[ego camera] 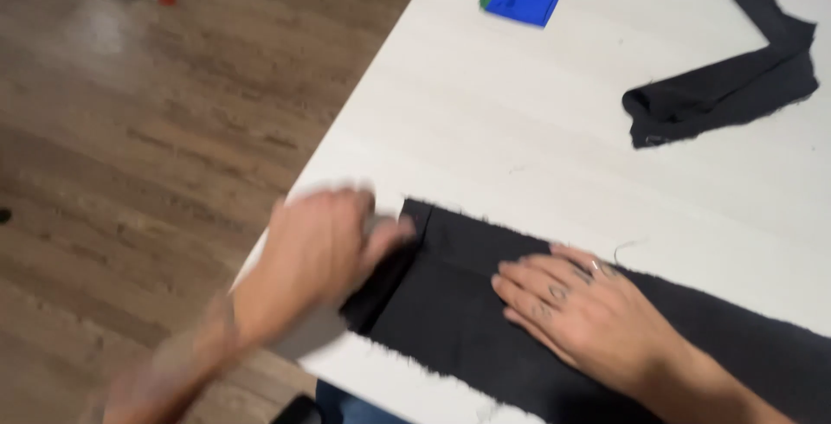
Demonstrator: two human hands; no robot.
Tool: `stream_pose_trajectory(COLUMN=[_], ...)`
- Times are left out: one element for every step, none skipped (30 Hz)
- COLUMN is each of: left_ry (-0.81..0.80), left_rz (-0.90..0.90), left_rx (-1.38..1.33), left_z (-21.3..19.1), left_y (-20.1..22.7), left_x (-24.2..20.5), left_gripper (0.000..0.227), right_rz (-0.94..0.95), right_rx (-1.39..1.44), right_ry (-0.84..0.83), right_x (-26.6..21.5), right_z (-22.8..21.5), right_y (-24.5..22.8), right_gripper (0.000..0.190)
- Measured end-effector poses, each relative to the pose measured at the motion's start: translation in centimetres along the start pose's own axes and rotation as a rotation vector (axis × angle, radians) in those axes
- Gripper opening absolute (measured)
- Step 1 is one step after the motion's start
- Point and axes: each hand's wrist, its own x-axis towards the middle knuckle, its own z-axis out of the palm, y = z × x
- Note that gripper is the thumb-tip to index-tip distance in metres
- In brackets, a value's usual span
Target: Pinning pleats into a piece of black fabric on a work table to prepare it for sewing.
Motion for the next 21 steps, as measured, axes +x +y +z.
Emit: stream_pose_trajectory(left_ry=[0.017,-0.097,-0.21,-0.239,-0.213,-0.16,-0.162,-0.17,-0.178,-0.19,-0.146,-0.094,-0.098,-0.192,-0.286,-0.296,-0.318,-0.331,-0.331,-0.292,-0.252], left_rz=[0.012,0.014,0.016,0.006,-0.005,-0.005,-0.005,-0.054,-0.102,-0.102,-0.089,-0.072,-0.067,-0.078,-0.09,-0.101,-0.021,0.066,0.062,0.072,0.083], left_rx=[0.009,-0.04,-0.089,-0.098,-0.138,-0.17,-0.169,-0.211,-0.253,-0.259,-0.317,-0.369,-0.369,-0.339,-0.308,-0.312,-0.301,-0.286,-0.288,-0.391,-0.495], left_z=[0.6,1.2,2.0,2.4,2.7,3.1,3.2,3.2,3.3,2.6,1.9,1.1,0.8,0.5,0.1,0.8,1.6,2.3,2.7,3.1,3.4], left_y=[0.8,1.8,2.7,3.4,4.0,4.3,4.5,4.5,4.6,4.2,3.8,3.2,2.9,2.5,2.0,2.2,2.4,2.5,2.6,2.6,2.5], left_x=[-0.3,-1.7,-3.0,-3.5,-4.0,-3.4,-3.8,-3.8,-3.8,-3.5,-3.2,-2.4,-1.5,-0.4,0.7,1.1,1.5,2.4,2.1,2.3,2.4], left_gripper=[0.071,0.07,0.075,0.075,0.06,0.046,0.046,0.047,0.048,0.048,0.047,0.048,0.048,0.051,0.055,0.055,0.05,0.047,0.047,0.036,0.027], right_rz=[0.005,0.035,0.065,0.068,0.158,0.247,0.248,0.199,0.151,0.157,0.147,0.137,0.144,0.152,0.161,0.156,0.112,0.068,0.065,0.175,0.286], right_rx=[-0.017,0.036,0.088,0.115,0.183,0.225,0.226,0.192,0.157,0.164,0.124,0.077,0.078,0.065,0.053,0.065,0.103,0.132,0.134,0.237,0.339], right_ry=[0.014,0.002,-0.009,-0.025,-0.02,0.002,0.002,0.019,0.036,0.026,0.026,0.034,0.034,0.017,0.0,-0.008,0.0,0.013,0.011,-0.061,-0.132], right_x=[0.0,-0.4,-0.7,-1.0,-1.2,-0.9,-1.2,-1.2,-1.4,-1.6,-1.8,-1.8,-2.1,-2.2,-2.4,-1.6,-0.9,-0.1,0.1,0.3,0.6], right_z=[-0.4,-0.9,-1.4,-1.5,-1.7,-1.7,-1.8,-1.8,-1.8,-2.1,-2.4,-2.6,-2.7,-2.7,-2.7,-2.8,-2.9,-2.9,-2.5,-2.1,-1.8], right_y=[0.6,0.6,0.5,0.1,-0.3,-0.1,-0.7,-1.1,-1.4,-1.8,-2.2,-2.4,-2.9,-3.2,-3.5,-3.4,-3.2,-2.8,-1.9,-0.8,0.3], right_gripper=[0.032,0.033,0.035,0.035,0.034,0.033,0.033,0.033,0.033,0.033,0.031,0.029,0.029,0.031,0.034,0.034,0.032,0.031,0.031,0.036,0.042])
